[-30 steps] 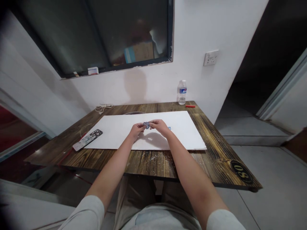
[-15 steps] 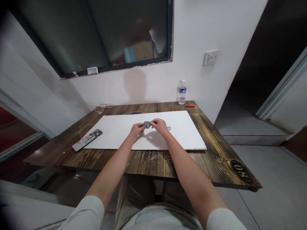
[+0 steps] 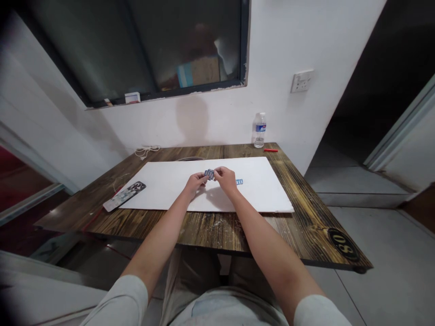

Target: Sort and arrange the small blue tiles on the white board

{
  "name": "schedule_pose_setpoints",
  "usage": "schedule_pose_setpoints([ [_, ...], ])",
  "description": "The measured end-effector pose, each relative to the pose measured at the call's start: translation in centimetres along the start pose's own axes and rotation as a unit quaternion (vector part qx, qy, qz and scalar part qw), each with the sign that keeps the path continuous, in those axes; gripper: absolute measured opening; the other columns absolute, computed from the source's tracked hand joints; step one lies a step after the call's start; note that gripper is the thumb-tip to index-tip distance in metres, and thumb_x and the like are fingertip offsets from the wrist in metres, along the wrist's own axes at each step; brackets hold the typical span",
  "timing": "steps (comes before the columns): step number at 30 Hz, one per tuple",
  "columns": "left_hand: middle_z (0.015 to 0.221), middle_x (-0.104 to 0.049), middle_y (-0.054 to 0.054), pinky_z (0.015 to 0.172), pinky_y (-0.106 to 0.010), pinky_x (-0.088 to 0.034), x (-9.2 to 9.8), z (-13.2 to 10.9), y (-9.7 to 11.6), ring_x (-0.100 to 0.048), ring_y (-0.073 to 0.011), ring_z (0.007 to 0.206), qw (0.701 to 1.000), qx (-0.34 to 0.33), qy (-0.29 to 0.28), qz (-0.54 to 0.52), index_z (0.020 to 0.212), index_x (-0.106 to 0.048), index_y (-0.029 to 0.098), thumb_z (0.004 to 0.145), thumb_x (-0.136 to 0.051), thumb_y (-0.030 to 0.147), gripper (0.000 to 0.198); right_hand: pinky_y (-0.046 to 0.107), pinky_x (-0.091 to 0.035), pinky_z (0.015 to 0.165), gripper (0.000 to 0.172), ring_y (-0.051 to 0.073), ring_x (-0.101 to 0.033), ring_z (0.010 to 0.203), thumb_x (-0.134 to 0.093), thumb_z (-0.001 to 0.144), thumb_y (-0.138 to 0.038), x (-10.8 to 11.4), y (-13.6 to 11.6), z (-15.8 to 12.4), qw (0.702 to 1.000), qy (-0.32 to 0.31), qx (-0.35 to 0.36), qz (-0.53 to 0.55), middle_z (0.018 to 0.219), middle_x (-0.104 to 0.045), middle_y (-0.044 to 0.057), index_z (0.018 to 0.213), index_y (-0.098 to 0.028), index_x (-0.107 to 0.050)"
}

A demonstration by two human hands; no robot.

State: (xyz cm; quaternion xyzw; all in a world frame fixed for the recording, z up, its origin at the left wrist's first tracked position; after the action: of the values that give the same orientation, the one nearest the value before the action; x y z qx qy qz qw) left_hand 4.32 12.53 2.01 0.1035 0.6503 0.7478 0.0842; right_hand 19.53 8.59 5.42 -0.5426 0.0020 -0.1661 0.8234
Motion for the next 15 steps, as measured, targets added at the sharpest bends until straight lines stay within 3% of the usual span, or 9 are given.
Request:
schedule_pose_setpoints([
  [10,0.059,-0.055,0.001,0.052,-0.022,-0.037,0.0,0.2,-0.3,-0.045,-0.0081,0.054,0.999,0.004,-0.001,-0.053,0.074,-0.069,0.014,0.056,-0.08,0.046,0.039,0.031,-0.053,0.065,0.024,0.018,-0.065,0.06,-0.061,0.074,-0.044,-1.1,1.6,0.0,0.988,0.0,-0.068,0.136,0.063,-0.066,0.002,0.076,-0.02,-0.058],
  [15,0.06,-0.054,0.001,0.051,-0.021,-0.037,1.6,0.7,-1.1,-0.046,-0.0079,0.055,0.994,0.008,0.059,-0.091,0.074,-0.067,0.014,0.052,-0.082,0.048,0.044,0.028,-0.053,0.059,0.026,0.015,-0.066,0.056,-0.059,0.076,-0.044,0.1,2.4,0.3,0.976,0.057,-0.087,0.192,0.069,-0.068,0.002,0.083,-0.021,-0.05],
])
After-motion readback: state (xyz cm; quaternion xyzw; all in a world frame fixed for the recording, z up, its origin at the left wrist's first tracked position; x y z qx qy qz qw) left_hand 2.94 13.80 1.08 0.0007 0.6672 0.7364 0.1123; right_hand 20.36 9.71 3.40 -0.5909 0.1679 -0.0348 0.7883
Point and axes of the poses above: each hand's wrist, its own z-axis towards the middle knuckle, its own x-axis out of the back of the hand, y = z × x, the point moved 9 cm from there along z, towards the middle knuckle
